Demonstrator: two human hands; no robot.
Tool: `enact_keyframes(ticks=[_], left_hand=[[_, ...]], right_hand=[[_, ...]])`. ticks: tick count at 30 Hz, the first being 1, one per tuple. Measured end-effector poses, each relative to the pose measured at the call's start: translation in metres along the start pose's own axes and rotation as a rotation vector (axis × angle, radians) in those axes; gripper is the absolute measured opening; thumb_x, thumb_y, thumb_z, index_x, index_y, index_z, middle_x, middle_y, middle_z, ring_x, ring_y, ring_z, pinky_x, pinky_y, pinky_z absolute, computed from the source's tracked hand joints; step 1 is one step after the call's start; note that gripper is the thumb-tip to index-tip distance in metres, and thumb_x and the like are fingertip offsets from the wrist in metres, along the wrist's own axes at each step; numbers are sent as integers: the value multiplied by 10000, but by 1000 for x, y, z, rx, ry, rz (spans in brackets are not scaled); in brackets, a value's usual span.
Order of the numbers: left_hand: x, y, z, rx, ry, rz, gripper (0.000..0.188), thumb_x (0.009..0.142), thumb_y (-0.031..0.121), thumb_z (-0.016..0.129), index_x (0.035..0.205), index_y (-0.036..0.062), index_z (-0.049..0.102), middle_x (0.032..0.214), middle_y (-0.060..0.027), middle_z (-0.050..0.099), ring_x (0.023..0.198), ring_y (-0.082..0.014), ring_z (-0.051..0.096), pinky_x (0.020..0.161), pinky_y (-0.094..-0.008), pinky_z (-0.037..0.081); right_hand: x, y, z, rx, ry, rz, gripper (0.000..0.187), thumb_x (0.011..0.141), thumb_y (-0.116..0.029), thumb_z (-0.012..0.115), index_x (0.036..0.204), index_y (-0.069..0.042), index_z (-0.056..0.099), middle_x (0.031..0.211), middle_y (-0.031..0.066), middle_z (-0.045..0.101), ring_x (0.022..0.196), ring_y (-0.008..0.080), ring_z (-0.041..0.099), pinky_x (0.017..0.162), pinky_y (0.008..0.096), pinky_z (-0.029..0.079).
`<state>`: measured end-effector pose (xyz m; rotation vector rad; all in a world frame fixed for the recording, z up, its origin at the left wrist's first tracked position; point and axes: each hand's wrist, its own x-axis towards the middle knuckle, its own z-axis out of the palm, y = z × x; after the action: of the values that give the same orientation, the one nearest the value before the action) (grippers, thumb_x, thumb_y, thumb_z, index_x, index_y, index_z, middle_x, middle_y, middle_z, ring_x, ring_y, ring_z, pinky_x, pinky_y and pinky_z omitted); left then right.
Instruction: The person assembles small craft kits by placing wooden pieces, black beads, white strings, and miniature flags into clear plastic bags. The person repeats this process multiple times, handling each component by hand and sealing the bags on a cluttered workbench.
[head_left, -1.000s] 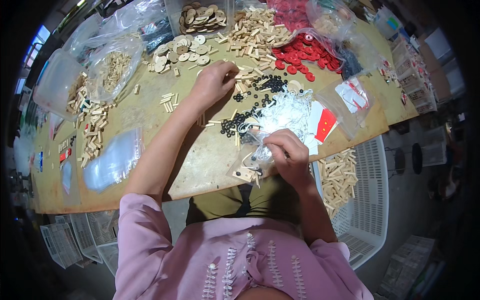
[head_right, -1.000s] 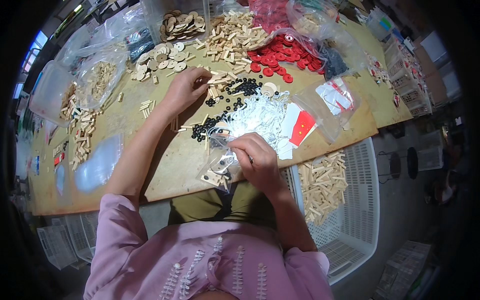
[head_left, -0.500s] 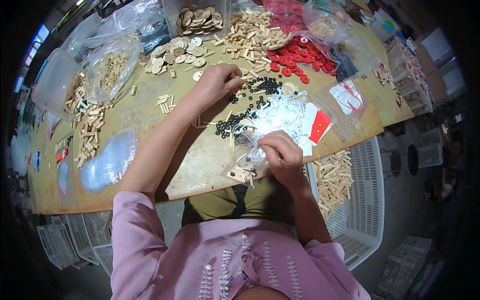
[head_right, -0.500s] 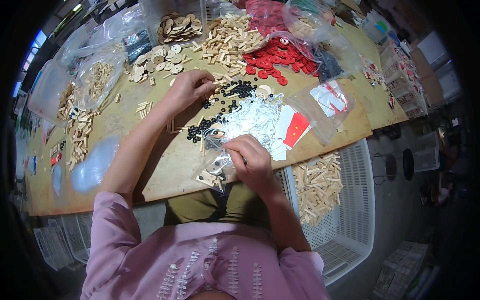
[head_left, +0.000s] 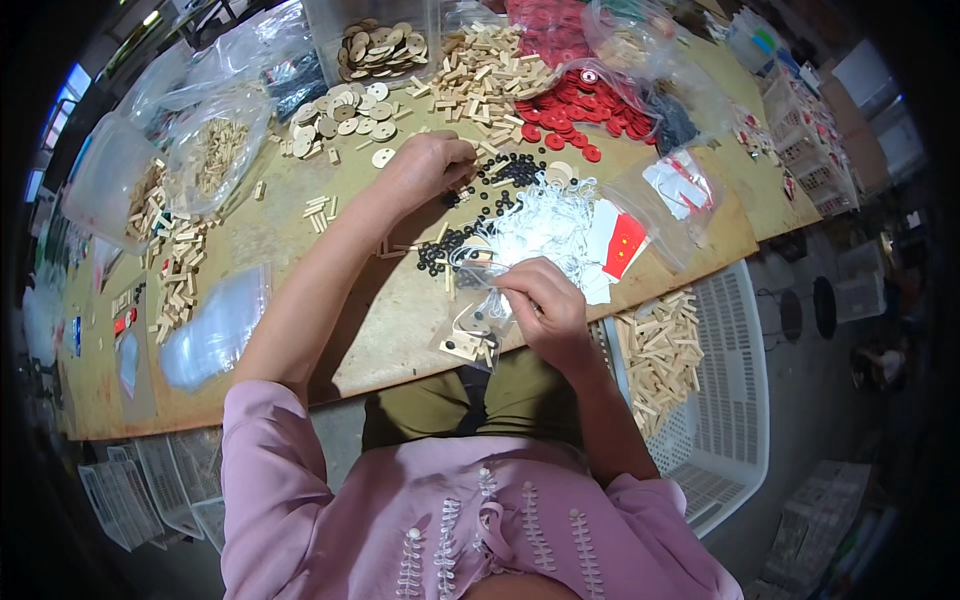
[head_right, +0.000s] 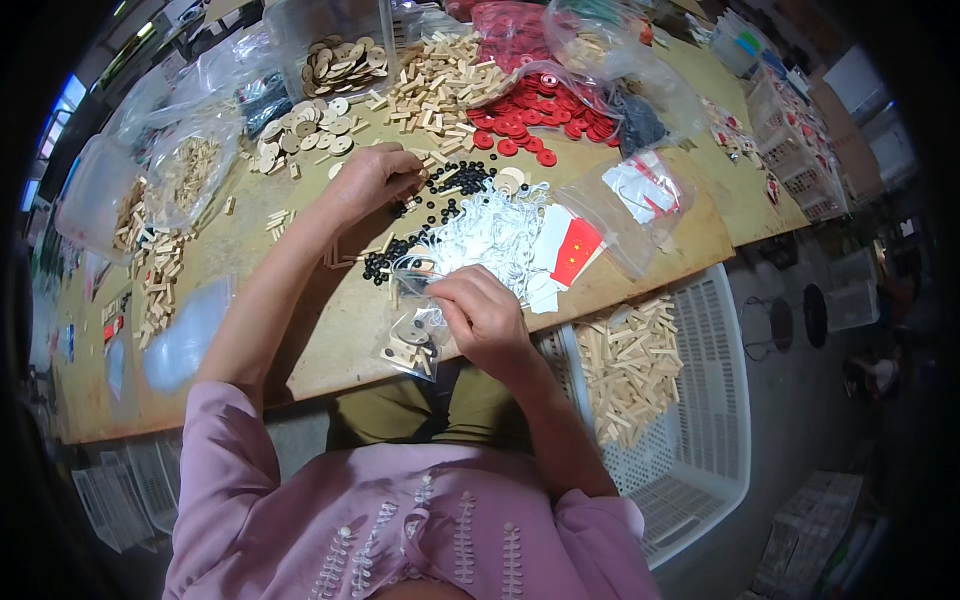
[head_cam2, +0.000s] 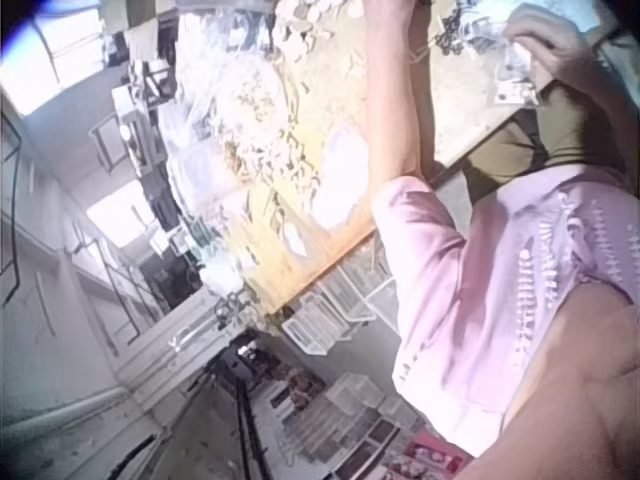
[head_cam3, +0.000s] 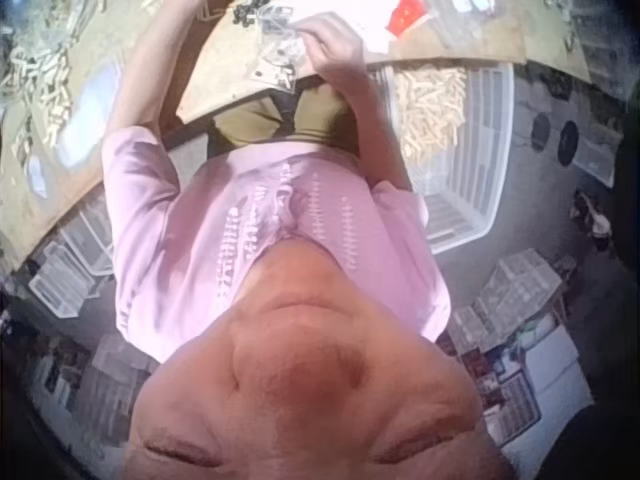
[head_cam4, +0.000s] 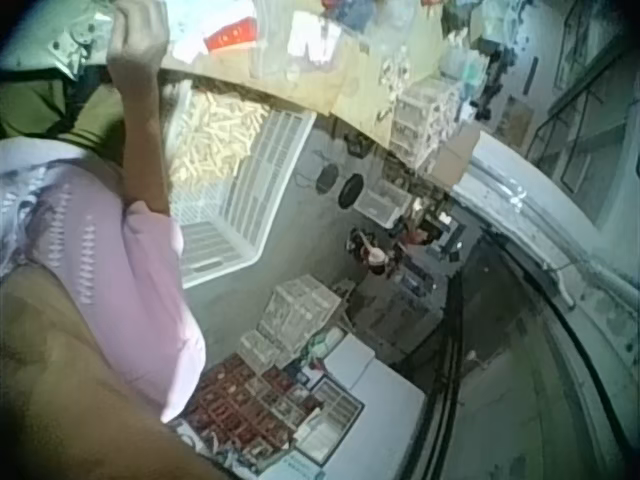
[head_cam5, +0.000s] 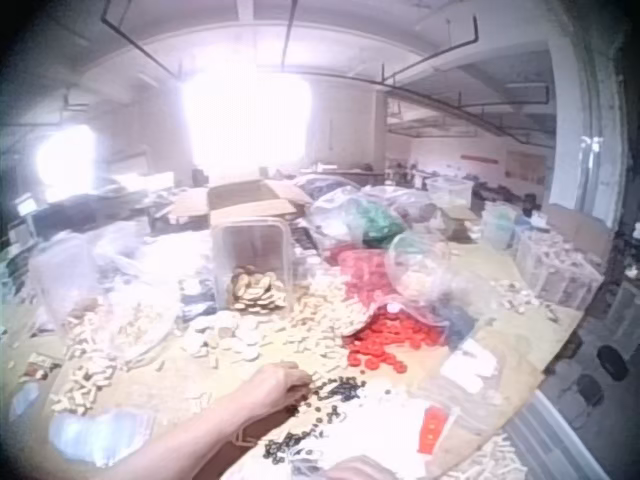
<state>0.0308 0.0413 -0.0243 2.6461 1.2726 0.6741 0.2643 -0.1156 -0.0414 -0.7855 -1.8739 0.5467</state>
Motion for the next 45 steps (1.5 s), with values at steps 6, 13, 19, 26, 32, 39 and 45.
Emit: enact_keyframes(ticks=[6,13,19,26,32,39,45], left_hand=[[-9,19,-17,-695,-9,-327,224,972,228,744,1008,7,731,871,-7,713,773,-70,618,690,-291,521],[-59,80,-95,-955,-294,-334,187,942,169,782,1056,31,727,905,23,712,808,-46,618,695,-241,496],[-73,111,-122,-548,-273,-120,185,891,68,779,1059,10,728,865,-37,729,775,-89,643,682,-250,505],[-87,104,-124,-611,-252,-119,206,868,73,766,1059,26,706,755,-44,659,685,-93,585,613,-268,465],[-86,114,-139,-576,-321,-165,245,859,73,732,1095,42,675,741,-46,596,692,-105,558,620,-291,462],[-93,112,-109,-1006,-53,-91,299,959,-12,579,1252,25,625,1070,-94,658,982,-142,659,836,-307,537],[-104,133,-91,-627,66,58,370,974,0,548,1339,33,592,1246,-160,663,1176,-319,659,1002,-395,523]], right_hand=[[-3,4,-3,39,9,36,156,844,97,699,963,-3,700,905,135,683,843,297,681,748,373,555],[27,-50,-16,34,-150,114,114,882,47,693,980,-7,715,1049,113,689,1000,247,691,855,335,556],[41,-69,-13,43,-273,91,146,873,69,689,993,-8,719,1210,141,653,1052,258,688,906,340,552],[41,-72,-5,51,-288,64,158,858,89,689,984,-5,713,1209,142,653,1076,260,689,917,341,551],[44,-71,-2,83,-325,98,151,857,81,698,978,-7,713,1223,138,652,1076,259,689,921,342,547],[44,-67,5,110,-284,35,119,864,50,710,956,-25,715,1158,131,665,1091,265,674,929,352,540],[39,-68,-1,83,-290,115,91,855,-4,729,935,-44,711,1008,132,663,971,271,675,849,360,549]])
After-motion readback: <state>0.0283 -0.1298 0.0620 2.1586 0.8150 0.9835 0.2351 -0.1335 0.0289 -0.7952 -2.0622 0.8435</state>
